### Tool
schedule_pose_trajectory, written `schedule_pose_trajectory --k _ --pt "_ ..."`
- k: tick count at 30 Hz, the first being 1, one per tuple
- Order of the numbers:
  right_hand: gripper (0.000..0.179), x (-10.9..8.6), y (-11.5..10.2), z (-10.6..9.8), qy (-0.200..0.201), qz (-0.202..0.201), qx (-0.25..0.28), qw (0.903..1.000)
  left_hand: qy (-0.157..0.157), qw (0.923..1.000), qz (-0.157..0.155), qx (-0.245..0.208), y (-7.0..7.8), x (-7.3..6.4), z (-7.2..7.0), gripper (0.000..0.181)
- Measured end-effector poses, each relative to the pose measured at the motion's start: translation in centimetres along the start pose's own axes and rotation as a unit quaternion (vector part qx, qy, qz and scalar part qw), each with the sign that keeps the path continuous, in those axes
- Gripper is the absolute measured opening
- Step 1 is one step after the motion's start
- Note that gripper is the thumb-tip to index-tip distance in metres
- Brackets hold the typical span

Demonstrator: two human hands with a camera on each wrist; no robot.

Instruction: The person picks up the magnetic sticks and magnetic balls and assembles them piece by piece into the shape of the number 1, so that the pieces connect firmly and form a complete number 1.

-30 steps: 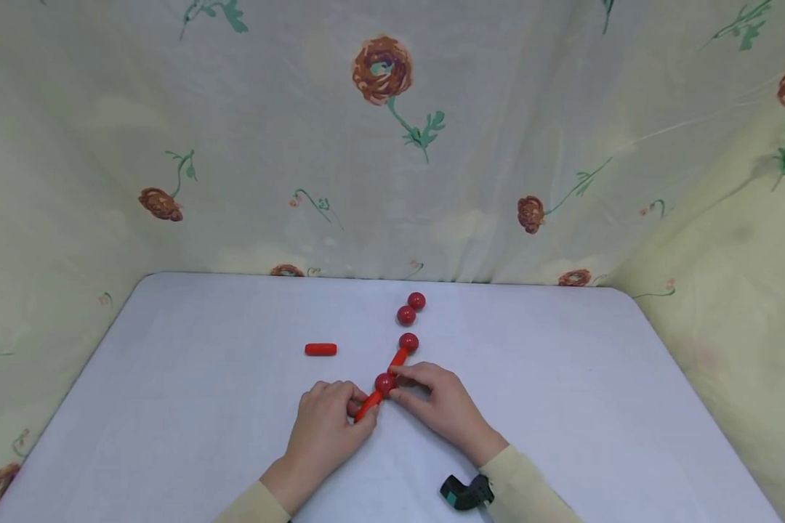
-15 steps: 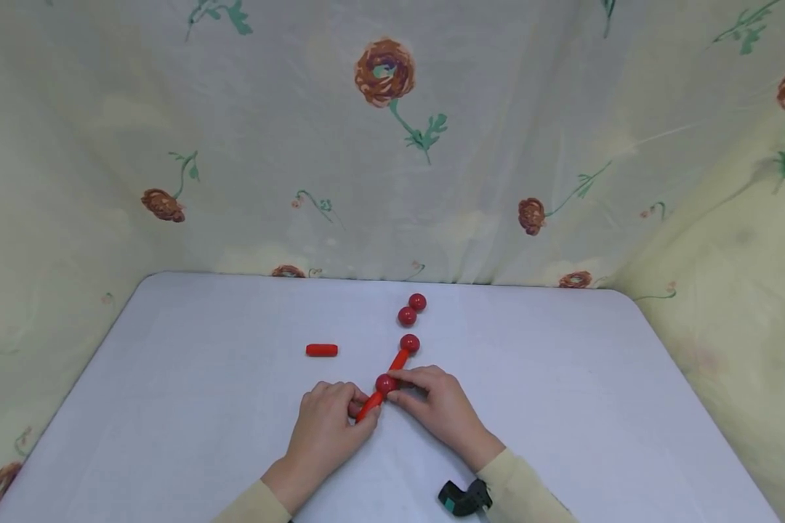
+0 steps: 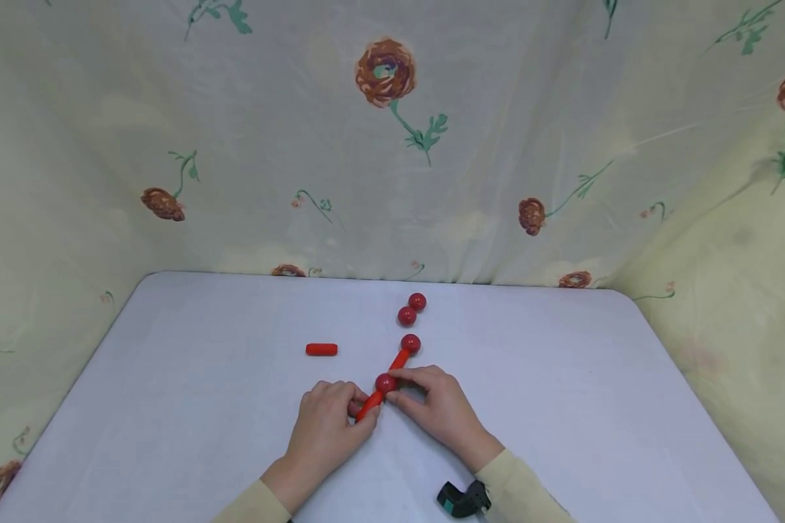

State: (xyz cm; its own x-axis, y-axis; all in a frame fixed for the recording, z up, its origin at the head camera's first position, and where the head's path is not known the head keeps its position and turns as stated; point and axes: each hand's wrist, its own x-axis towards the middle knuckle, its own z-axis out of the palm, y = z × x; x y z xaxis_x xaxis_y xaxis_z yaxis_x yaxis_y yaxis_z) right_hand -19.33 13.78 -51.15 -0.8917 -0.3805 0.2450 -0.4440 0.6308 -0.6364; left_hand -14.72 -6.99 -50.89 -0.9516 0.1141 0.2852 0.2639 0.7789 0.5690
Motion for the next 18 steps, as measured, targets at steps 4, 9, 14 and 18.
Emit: schedule_pose_trajectory --k 4,9,14,18 --pt "0.036 -0.07 -0.03 -0.01 0.001 -0.002 0.004 1.0000 -0.002 1.0000 -0.001 -0.001 0.03 -0.06 -0.05 0.016" --pt "0.036 -0.16 -0.19 0.02 0.004 0.004 0.001 1.0000 -0.001 1.0000 0.002 0.002 0.05 -0.09 -0.08 0.018" --pt "0.036 -0.29 -0.33 0.09 0.009 0.013 0.000 0.9999 -0.002 1.0000 0.002 0.008 -0.01 -0.10 -0.01 0.023" --pt "0.036 -0.41 -0.34 0.11 0.015 0.016 -0.007 0.9997 -0.016 0.9997 -0.016 0.004 0.01 0.04 -0.06 0.033"
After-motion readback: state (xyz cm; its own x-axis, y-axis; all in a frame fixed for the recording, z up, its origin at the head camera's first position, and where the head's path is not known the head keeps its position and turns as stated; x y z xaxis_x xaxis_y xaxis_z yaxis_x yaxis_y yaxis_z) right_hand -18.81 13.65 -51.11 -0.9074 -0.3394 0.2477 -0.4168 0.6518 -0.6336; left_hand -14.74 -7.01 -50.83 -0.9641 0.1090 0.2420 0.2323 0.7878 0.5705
